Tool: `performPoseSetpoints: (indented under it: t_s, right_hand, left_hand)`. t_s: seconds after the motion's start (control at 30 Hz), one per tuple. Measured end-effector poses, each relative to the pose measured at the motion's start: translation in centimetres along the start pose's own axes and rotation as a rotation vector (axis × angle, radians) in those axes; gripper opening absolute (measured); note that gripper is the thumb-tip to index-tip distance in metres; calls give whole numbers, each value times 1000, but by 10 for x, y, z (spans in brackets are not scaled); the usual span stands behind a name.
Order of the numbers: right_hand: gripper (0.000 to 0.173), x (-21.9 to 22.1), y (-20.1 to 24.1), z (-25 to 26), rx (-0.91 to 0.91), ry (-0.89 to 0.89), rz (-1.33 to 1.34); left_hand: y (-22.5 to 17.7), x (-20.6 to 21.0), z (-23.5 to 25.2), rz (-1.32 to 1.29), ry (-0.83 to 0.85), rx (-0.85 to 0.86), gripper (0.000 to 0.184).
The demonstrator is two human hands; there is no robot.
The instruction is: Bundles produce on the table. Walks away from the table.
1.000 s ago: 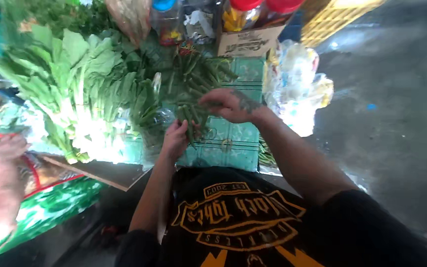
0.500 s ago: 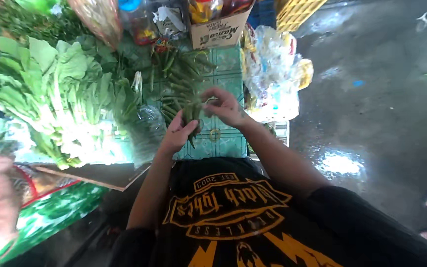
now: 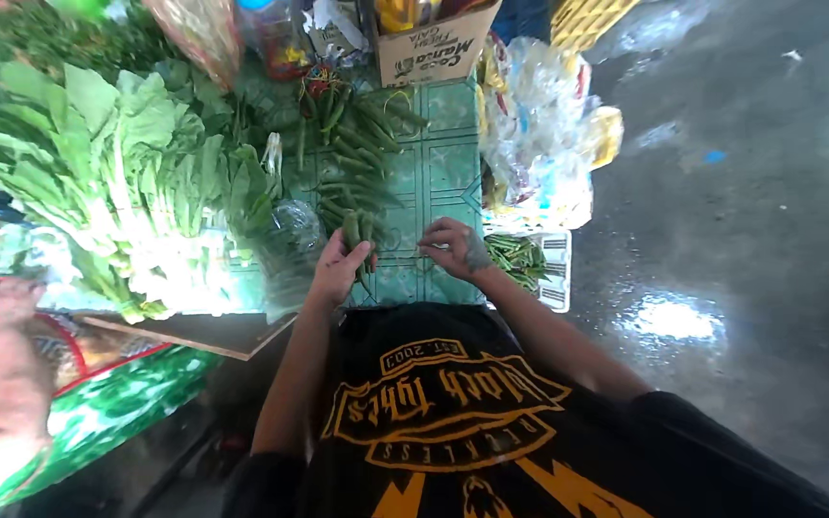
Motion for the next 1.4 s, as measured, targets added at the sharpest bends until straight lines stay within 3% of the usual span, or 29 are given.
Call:
performPoseSetpoints:
  t_s: [0.07,0.13,0.2,0.3,0.43,0.57,0.77,0.93,1.0,1.07,1.13,1.27,1.33,1.4]
  right_hand:
    - [12,-8,2,1,-8,-17,77]
    - [12,-19,2,-1,132,20,265]
    - [26,-33,1,-4,263,27,474]
    - [42,-56,-7,-1,302,-61,698]
    - [29,-73,-7,6,276,-66,1001]
    - [25,-57,-3,2,371,-4,1114]
    - [61,-18,1,-16,440,75,1084]
    - [120,-31,22,-22,147,59,855]
    - [127,-50,45,-24,-10,47,702]
    - [128,-67,71,-21,-110,53,562]
    - [123,-71,90,-18,-132,118,419]
    - [114,-38,70,-17,-30,363,134]
    - [97,-35,52,-22,22,403,316]
    - [59,-40,41,-38,37,401,791]
  left_hand:
    - [1,6,1,23,11,9,37]
    - [-2,12,1,130,21,36,41]
    - [-8,15,1,278,22,66,43]
    - [-8,17,2,405,21,100,47]
    - [-2,20,0,456,51,73,49]
    - [-5,21,-11,524,41,36,52]
    - [1,27,-5,502,69,146,55]
    - [0,39,-5,516,143,114,57]
    - [-3,55,-3,511,201,97,53]
    - [-3,74,-3,484,266,85,48]
    - [-2,88,-4,514,366,94,56]
    - [-11,95,-3,827,461,68,59]
    - [-17,88,-2,699,418,124,56]
    - [-15,74,-3,285,329,166,47]
Point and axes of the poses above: each hand's wrist, its own z-axis towards the middle knuckle, its own x-axis out of the palm, y = z × x, the point moved 9 cm from there along z, towards the middle knuckle, and after that the axes turned 10 degrees about x, right-handed, at the moved point
